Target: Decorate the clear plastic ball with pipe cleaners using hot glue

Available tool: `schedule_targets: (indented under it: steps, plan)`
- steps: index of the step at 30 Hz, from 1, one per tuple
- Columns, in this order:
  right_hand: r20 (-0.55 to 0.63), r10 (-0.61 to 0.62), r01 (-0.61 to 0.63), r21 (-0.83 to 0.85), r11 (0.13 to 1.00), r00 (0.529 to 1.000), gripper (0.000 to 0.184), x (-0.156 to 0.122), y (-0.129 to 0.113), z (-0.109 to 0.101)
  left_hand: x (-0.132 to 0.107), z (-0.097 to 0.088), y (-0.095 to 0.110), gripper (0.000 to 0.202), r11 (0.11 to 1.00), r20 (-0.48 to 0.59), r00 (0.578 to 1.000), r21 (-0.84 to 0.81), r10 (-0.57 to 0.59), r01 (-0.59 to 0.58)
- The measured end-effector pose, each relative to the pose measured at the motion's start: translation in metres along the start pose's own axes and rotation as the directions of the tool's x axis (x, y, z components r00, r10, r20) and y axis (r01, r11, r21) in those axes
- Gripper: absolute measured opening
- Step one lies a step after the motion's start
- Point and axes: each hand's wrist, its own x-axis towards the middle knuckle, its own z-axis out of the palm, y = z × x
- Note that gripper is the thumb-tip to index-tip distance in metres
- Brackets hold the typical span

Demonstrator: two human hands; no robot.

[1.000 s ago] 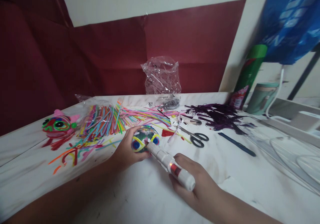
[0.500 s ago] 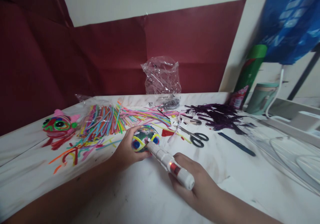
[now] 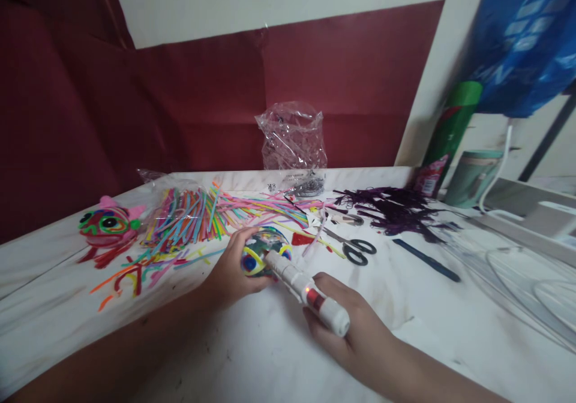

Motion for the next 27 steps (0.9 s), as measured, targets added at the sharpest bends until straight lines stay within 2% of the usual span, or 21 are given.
schedule_targets:
  steps: [13,22,27]
  plan:
    - [0.042,0.075,-0.075,-0.005,0.997,0.996,0.011,-0.0034,0.0001,-0.0041,0.0002,-0.0004,-0.0042,0.084,0.971,0.039,0.980,-0.132,-0.194,0.198]
    - [0.036,0.042,-0.042,0.008,0.999,0.998,0.013,-0.0027,0.0013,-0.0035,-0.0003,0.0013,-0.0013,0.082,0.988,-0.004,0.994,-0.114,-0.109,0.108]
    - [0.039,0.029,-0.028,-0.016,0.999,0.999,0.014,-0.0028,0.0010,-0.0031,0.0000,0.0011,-0.0005,0.081,0.989,-0.009,0.994,-0.105,-0.106,0.105]
